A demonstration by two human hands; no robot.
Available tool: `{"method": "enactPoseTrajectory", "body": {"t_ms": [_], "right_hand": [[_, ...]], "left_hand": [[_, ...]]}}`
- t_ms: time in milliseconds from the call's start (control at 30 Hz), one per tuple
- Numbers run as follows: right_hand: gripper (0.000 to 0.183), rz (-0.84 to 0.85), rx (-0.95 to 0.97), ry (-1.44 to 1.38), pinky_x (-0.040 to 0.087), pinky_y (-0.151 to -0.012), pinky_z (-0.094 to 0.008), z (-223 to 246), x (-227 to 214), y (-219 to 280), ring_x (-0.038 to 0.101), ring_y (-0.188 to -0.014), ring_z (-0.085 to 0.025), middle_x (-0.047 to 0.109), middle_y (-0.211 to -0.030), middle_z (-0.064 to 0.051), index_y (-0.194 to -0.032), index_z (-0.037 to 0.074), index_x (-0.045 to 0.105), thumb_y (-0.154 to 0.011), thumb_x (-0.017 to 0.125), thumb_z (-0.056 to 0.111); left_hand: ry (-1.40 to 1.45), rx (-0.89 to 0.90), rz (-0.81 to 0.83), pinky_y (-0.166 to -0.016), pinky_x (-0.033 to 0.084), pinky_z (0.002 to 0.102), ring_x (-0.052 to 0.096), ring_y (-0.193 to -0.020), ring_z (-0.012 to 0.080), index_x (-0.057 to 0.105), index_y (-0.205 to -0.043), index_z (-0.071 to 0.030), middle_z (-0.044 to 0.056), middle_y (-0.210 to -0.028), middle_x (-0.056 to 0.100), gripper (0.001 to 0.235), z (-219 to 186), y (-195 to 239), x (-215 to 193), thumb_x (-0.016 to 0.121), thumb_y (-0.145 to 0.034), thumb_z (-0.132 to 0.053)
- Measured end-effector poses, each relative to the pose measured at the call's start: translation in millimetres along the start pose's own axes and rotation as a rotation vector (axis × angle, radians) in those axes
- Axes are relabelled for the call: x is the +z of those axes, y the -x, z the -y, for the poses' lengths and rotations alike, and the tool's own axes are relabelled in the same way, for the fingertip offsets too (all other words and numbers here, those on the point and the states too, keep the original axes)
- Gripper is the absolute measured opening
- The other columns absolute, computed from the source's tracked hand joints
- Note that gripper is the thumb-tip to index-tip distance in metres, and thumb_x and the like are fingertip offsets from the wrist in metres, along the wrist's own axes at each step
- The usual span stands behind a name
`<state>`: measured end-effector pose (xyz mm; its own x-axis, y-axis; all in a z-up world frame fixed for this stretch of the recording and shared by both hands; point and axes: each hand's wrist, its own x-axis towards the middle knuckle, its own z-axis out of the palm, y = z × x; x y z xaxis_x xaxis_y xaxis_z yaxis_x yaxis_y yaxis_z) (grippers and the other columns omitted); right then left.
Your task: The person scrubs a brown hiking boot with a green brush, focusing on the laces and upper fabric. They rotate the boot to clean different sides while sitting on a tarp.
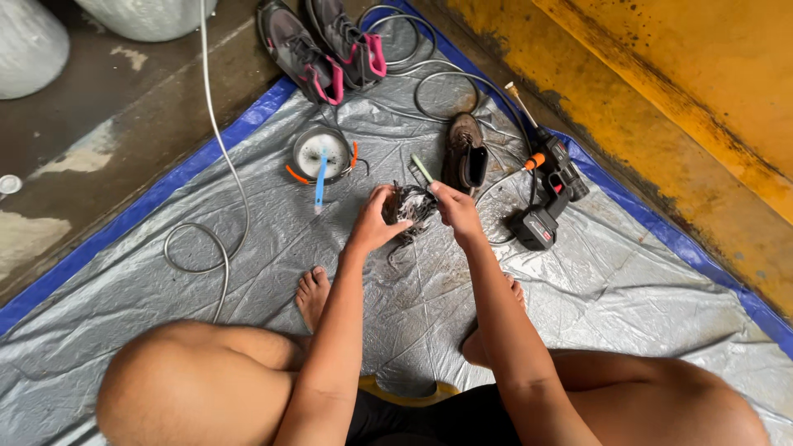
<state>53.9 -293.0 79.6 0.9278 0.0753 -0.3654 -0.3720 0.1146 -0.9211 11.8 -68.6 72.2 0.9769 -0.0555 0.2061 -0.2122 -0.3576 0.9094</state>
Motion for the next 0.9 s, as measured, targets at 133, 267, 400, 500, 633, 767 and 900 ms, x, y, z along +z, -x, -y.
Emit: {"method": "enactPoseTrajectory", "body": {"t_ms": [133,267,400,500,633,767,900], "right_hand": [[0.029,0.046,-0.088,0.160,0.041,-0.053,-0.023,13.8,2.2,12.6,0.043,-0.059,-0.008,0.048,-0.063,0.000,-0.128,0.014,0.083,-0.105,0.081,0.030],[0.037,0.185,-0.259,0.267,0.056,-0.085,-0.030,24.1,-9.8,28.1,0.063,-0.095,-0.017,0.074,-0.098,-0.012,-0.137,0.008,0.078,-0.101,0.083,0.016],[0.033,0.169,-0.207,0.329,0.053,-0.081,-0.033,-9.3,-44.5,21.6,0.055,-0.084,-0.016,0.067,-0.088,-0.007,-0.138,0.007,0.077,-0.108,0.074,0.019],[0.034,0.096,-0.166,0.305,0.052,-0.086,-0.028,2.7,-36.3,34.4,0.061,-0.090,-0.013,0.069,-0.089,-0.005,-0.136,0.012,0.080,-0.104,0.079,0.022],[0.036,0.142,-0.261,0.418,0.055,-0.106,-0.043,24.4,-2.0,28.6,0.068,-0.110,-0.020,0.080,-0.113,-0.014,-0.136,0.016,0.081,-0.102,0.085,0.028],[0.036,0.190,-0.417,0.581,0.055,-0.082,-0.037,36.6,4.5,22.2,0.067,-0.087,-0.019,0.074,-0.092,-0.010,-0.129,0.025,0.085,-0.094,0.092,0.030],[0.038,0.186,-0.152,0.401,0.058,-0.092,-0.037,7.6,-39.5,20.8,0.064,-0.099,-0.022,0.077,-0.105,-0.014,-0.132,0.018,0.083,-0.097,0.088,0.029]], "left_hand": [[0.219,-0.165,-0.075,-0.107,0.058,0.046,0.071,-0.127,0.0383,0.071,-0.134,-0.009,0.017,-0.130,0.073,0.066,-10.8,1.6,0.9,0.100,-0.079,-0.032],[0.222,-0.179,-0.044,-0.106,0.058,0.041,0.073,-0.125,0.0295,0.078,-0.131,-0.013,0.014,-0.125,0.080,0.056,1.8,-1.8,-1.5,0.097,-0.081,-0.026],[0.288,-0.157,-0.030,-0.112,0.054,0.040,0.072,-0.128,0.0249,0.080,-0.134,-0.016,0.012,-0.128,0.080,0.054,-10.9,-0.2,-11.4,0.097,-0.083,-0.024],[0.304,-0.155,0.035,-0.116,0.052,0.041,0.070,-0.132,0.0269,0.079,-0.134,-0.015,0.014,-0.132,0.079,0.052,-20.6,-3.1,-16.1,0.095,-0.085,-0.022],[0.310,-0.199,0.071,-0.117,0.051,0.044,0.070,-0.131,0.0299,0.078,-0.133,-0.009,0.020,-0.131,0.079,0.054,-7.2,-0.7,-8.8,0.095,-0.083,-0.020],[0.294,-0.180,0.088,-0.113,0.053,0.043,0.071,-0.124,0.0228,0.079,-0.131,-0.008,0.016,-0.124,0.081,0.051,-2.2,-2.7,-12.9,0.095,-0.083,-0.018],[0.338,-0.142,0.080,-0.115,0.051,0.041,0.071,-0.125,0.0239,0.080,-0.131,-0.009,0.015,-0.125,0.081,0.053,-1.1,-5.0,-22.0,0.097,-0.082,-0.018]]}}
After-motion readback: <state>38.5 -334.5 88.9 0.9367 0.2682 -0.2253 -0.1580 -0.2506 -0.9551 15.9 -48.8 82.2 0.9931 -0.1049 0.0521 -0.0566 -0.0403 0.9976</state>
